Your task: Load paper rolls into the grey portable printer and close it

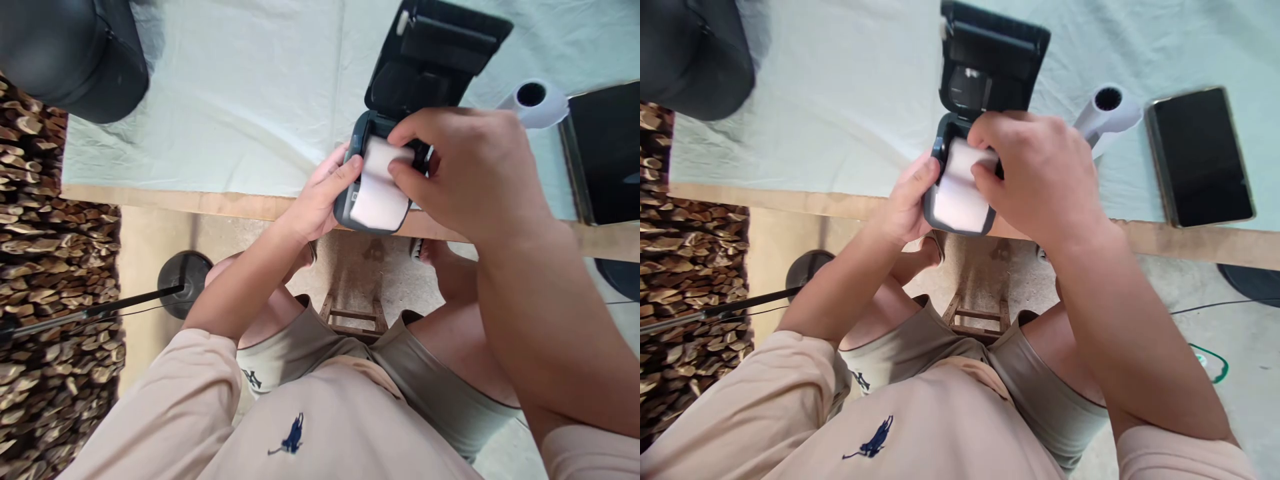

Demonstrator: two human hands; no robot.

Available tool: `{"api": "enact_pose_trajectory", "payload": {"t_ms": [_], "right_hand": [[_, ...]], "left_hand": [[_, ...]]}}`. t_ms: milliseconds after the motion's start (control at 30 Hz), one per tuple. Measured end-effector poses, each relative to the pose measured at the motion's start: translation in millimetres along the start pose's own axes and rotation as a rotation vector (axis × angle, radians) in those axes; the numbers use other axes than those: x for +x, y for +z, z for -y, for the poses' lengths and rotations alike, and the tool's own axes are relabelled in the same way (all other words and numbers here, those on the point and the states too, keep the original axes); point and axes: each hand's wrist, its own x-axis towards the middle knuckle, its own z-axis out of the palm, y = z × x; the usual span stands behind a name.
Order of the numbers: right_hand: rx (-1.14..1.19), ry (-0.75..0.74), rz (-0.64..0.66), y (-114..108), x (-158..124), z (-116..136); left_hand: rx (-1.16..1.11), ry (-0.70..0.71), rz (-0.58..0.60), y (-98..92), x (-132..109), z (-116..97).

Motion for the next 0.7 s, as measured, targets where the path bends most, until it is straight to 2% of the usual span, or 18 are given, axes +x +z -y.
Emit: {"api": "enact_pose_trajectory", "payload": {"t_ms": [100, 167, 233, 300, 367, 433, 467, 533, 600, 633, 700], "right_hand": [[-0.113, 0.120, 0.159, 0, 1, 5], [-0.129, 0.179, 0.209, -3, 2, 9], [-0.076, 0.192, 0.207, -9, 3, 12], [0.108, 0.150, 0.162, -15, 3, 10], [0.449, 0.134, 0.013, -15, 2, 1], [0.825, 0.231, -0.172, -7, 2, -14], [0.983, 0.333, -0.235, 1, 2, -23], [1.063, 0.453, -0.264, 20, 1, -40], [1.035, 0.532, -0.240, 37, -3, -51], [0.991, 0.542, -0.224, 42, -5, -54], [0.807, 0.452, -0.205, 47, -11, -55]], "left_hand": [[0.067, -0.022, 0.029, 2.2, -3, -3], [0.068, -0.035, 0.043, 3.0, -4, -4], [0.055, -0.043, 0.033, 2.6, -4, -3], [0.044, -0.027, 0.003, 0.9, -3, 0], [0.017, 0.002, -0.021, -1.5, -1, 1], [-0.019, -0.010, -0.006, -3.3, 2, 1], [-0.038, -0.028, 0.007, -3.7, 3, 1], [-0.074, -0.058, 0.018, -3.4, 4, -1], [-0.102, -0.053, -0.005, -2.1, 5, -3], [-0.107, -0.045, -0.013, -1.4, 5, -4], [-0.097, -0.039, -0.005, -0.3, 4, -4]]}}
